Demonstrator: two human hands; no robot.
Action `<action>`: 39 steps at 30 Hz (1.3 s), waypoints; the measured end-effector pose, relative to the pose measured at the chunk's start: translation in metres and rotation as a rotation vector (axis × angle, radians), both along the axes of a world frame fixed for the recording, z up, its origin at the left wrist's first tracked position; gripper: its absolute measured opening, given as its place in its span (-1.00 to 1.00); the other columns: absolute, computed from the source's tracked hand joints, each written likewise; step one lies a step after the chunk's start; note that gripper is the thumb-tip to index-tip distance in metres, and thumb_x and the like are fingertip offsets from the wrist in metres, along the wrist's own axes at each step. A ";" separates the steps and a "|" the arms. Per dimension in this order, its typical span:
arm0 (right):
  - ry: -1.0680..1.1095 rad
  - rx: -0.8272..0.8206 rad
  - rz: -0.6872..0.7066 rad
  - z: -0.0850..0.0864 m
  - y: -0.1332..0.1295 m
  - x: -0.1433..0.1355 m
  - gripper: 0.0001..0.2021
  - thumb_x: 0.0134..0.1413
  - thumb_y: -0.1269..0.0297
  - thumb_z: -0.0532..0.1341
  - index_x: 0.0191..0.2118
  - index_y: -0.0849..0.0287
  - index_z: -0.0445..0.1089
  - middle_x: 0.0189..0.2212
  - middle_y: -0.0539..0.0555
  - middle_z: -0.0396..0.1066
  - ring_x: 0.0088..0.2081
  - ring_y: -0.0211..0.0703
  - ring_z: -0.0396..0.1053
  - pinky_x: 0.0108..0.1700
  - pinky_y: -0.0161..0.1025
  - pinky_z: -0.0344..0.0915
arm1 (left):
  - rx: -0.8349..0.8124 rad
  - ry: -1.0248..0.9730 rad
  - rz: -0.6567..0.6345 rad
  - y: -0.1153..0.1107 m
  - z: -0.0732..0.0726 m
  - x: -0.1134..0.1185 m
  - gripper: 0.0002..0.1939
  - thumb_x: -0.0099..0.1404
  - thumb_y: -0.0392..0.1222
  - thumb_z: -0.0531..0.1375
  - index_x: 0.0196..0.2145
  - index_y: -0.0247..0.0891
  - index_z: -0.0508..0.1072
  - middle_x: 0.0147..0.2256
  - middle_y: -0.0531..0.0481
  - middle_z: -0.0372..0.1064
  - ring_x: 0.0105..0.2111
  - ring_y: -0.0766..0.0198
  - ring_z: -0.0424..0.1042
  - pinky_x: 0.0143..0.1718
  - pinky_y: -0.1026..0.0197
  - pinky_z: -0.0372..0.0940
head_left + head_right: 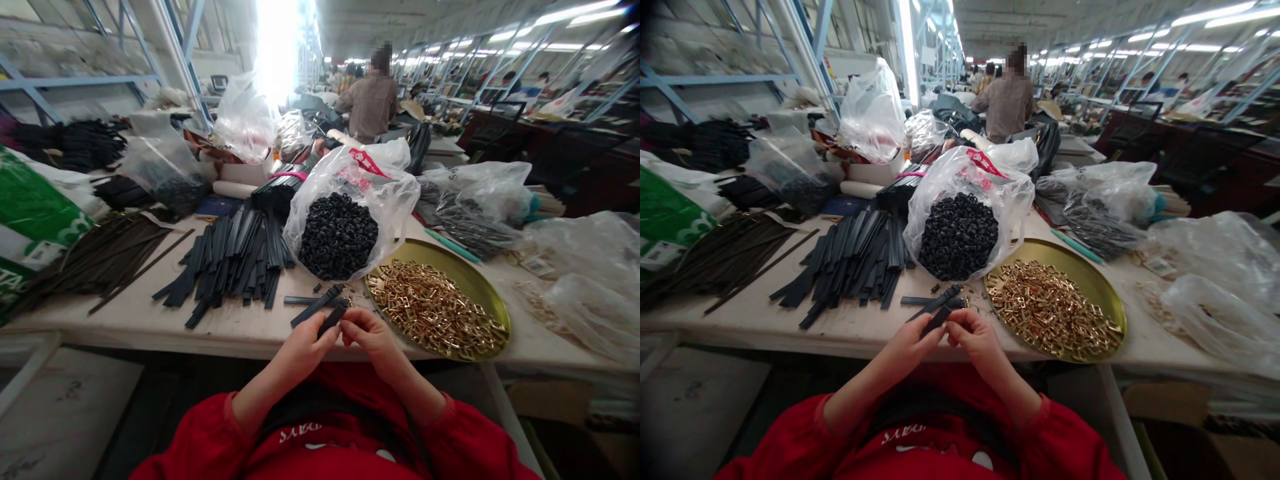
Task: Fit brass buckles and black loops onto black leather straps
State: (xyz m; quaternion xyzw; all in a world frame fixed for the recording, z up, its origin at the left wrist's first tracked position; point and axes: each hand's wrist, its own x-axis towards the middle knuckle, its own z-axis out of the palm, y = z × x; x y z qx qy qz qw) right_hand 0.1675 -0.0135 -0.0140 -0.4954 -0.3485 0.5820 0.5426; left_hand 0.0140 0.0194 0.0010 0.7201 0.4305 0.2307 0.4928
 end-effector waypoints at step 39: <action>0.150 -0.088 0.011 -0.001 -0.017 -0.022 -0.75 -0.01 0.06 0.18 -0.39 0.16 0.27 -0.55 -0.07 0.30 -0.53 -0.30 0.25 -0.42 -0.28 0.27 | -0.476 -0.187 0.089 -0.013 0.000 -0.001 -0.86 0.14 -0.15 0.05 -0.50 -0.24 0.19 -0.65 0.19 0.19 -0.75 0.50 0.04 -0.74 0.42 -0.05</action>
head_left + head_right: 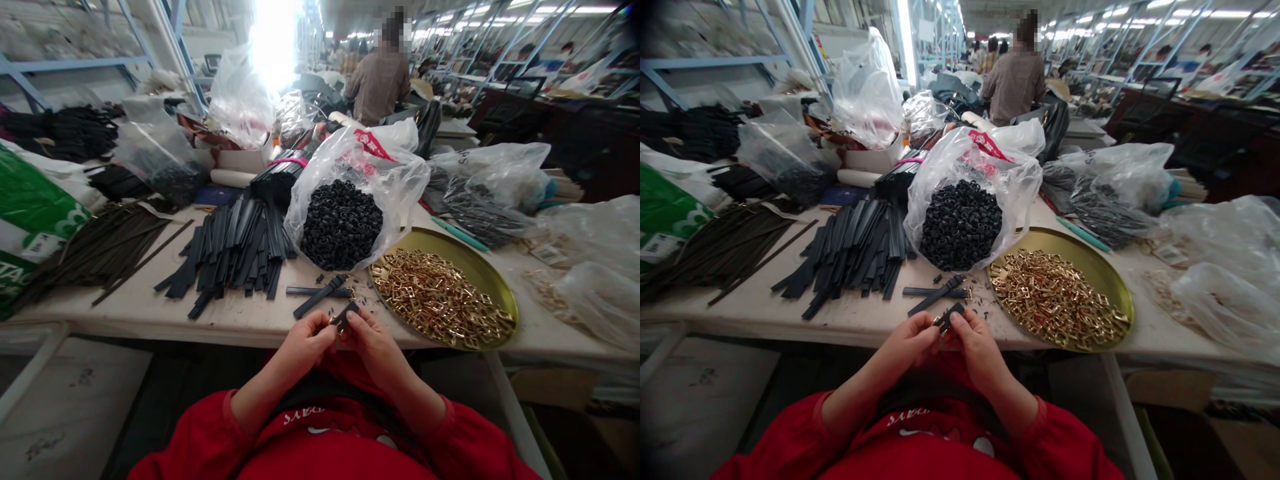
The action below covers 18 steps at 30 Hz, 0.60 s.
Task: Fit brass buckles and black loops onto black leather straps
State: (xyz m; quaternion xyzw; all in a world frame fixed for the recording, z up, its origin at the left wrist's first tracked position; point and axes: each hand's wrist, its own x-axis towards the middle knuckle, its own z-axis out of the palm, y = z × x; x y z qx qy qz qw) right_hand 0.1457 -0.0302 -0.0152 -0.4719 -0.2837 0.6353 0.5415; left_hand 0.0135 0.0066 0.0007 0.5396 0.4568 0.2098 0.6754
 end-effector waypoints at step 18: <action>-0.614 0.282 0.156 0.001 0.013 0.011 -0.74 0.08 0.12 0.11 -0.50 0.16 0.33 -0.57 -0.03 0.28 -0.49 -0.25 0.20 -0.44 -0.32 0.10 | 0.186 0.076 0.008 0.012 -0.008 -0.012 -0.75 0.13 -0.02 0.15 -0.41 -0.26 0.24 -0.62 0.17 0.26 -0.64 0.40 0.24 -0.58 0.34 0.14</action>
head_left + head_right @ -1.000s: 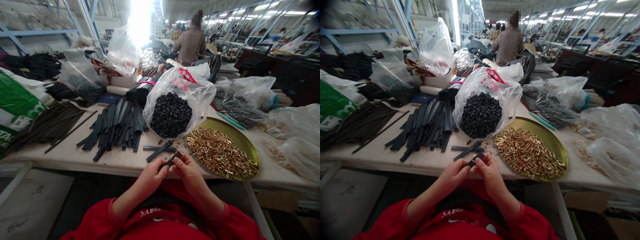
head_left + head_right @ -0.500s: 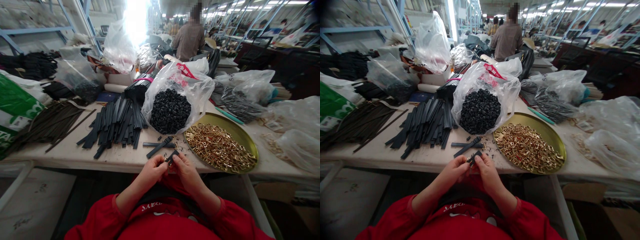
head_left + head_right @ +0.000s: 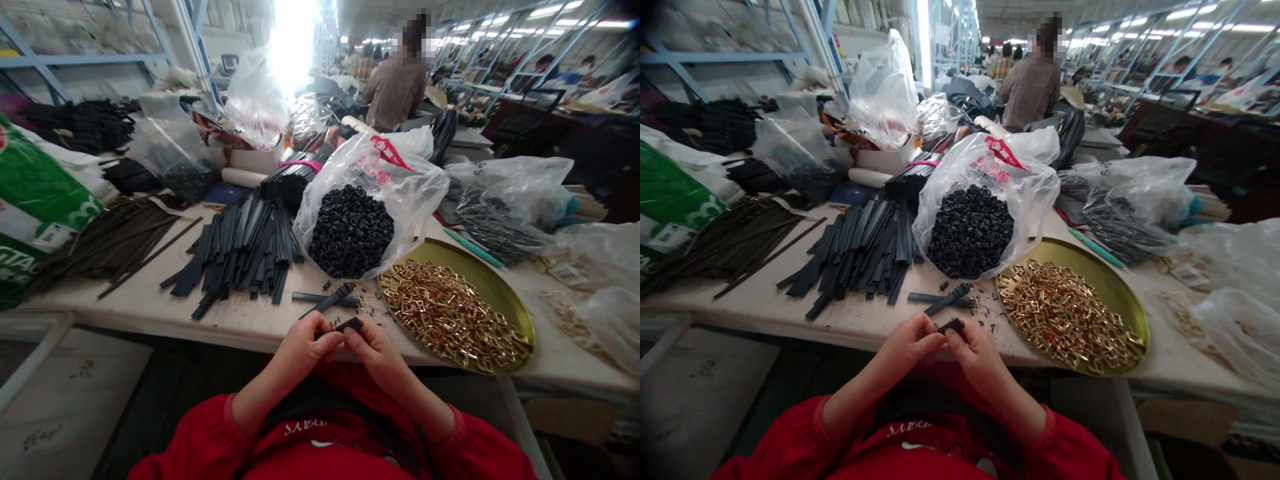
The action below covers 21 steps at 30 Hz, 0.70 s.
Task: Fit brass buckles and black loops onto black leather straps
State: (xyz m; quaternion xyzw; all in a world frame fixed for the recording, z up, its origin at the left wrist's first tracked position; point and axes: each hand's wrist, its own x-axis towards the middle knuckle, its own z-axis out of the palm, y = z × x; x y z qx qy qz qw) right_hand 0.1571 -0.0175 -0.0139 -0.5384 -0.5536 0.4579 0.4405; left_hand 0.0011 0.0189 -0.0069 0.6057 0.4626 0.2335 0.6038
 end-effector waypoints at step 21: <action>0.109 -0.209 0.074 0.006 0.086 -0.002 -0.80 -0.14 0.16 0.27 -0.50 0.17 0.29 -0.66 -0.12 0.25 -0.62 -0.34 0.17 -0.55 -0.36 0.08 | 0.125 -0.046 0.275 0.035 -0.009 -0.008 -0.77 0.20 -0.03 0.06 -0.40 -0.28 0.28 -0.64 0.18 0.19 -0.69 0.44 0.18 -0.66 0.39 0.08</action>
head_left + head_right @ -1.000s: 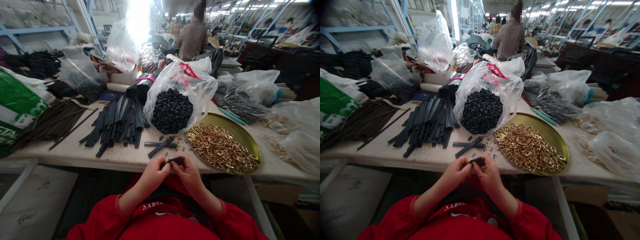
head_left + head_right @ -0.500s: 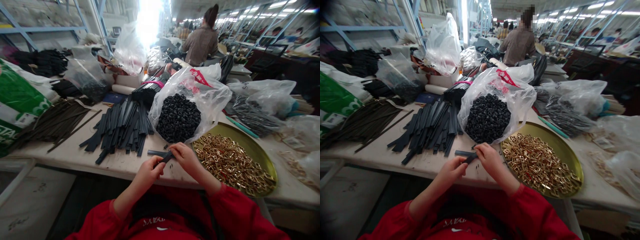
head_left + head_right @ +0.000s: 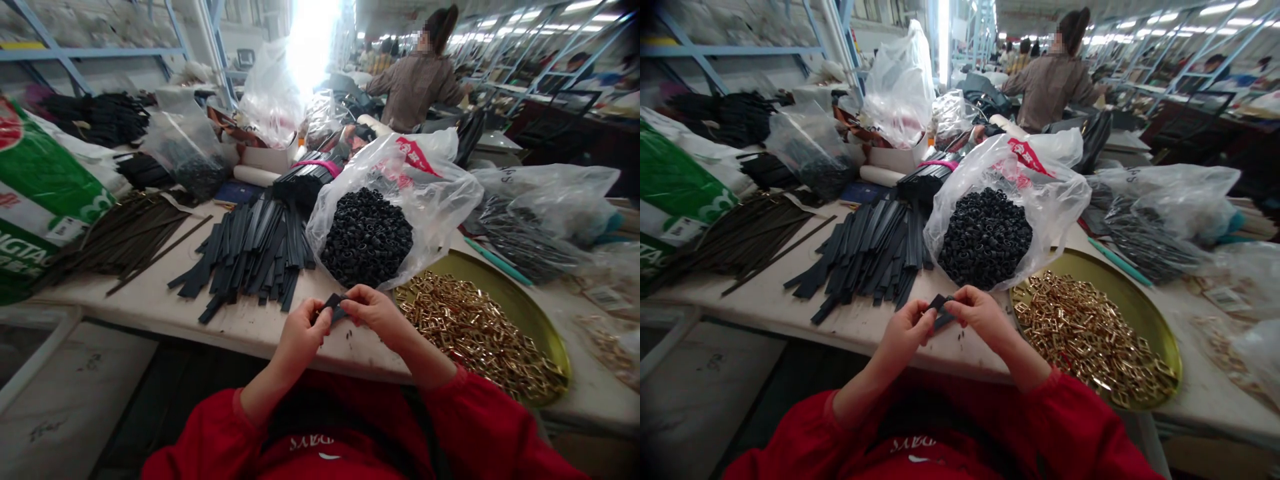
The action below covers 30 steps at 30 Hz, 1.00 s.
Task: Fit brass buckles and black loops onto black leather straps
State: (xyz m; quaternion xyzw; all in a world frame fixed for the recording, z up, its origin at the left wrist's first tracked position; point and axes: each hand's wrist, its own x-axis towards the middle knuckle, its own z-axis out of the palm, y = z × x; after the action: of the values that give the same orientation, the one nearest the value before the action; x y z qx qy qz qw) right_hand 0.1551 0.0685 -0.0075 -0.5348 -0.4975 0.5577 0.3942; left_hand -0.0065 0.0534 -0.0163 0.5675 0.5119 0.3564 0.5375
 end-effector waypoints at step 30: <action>0.318 -0.030 -0.156 0.001 -0.088 0.002 -0.70 -0.17 0.04 0.30 -0.38 0.18 0.41 -0.58 -0.03 0.41 -0.53 -0.29 0.33 -0.42 -0.32 0.26 | 0.028 0.020 -0.368 -0.041 0.024 0.007 -0.75 0.18 -0.30 0.01 -0.14 -0.28 0.20 -0.40 0.01 0.45 -0.37 0.30 0.42 -0.35 0.28 0.24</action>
State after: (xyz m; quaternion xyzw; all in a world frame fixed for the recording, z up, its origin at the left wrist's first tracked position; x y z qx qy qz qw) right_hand 0.1574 -0.0199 -0.0061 -0.4827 -0.3772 0.6105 0.5020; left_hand 0.0008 0.0126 0.0075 0.6625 0.3997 0.2535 0.5807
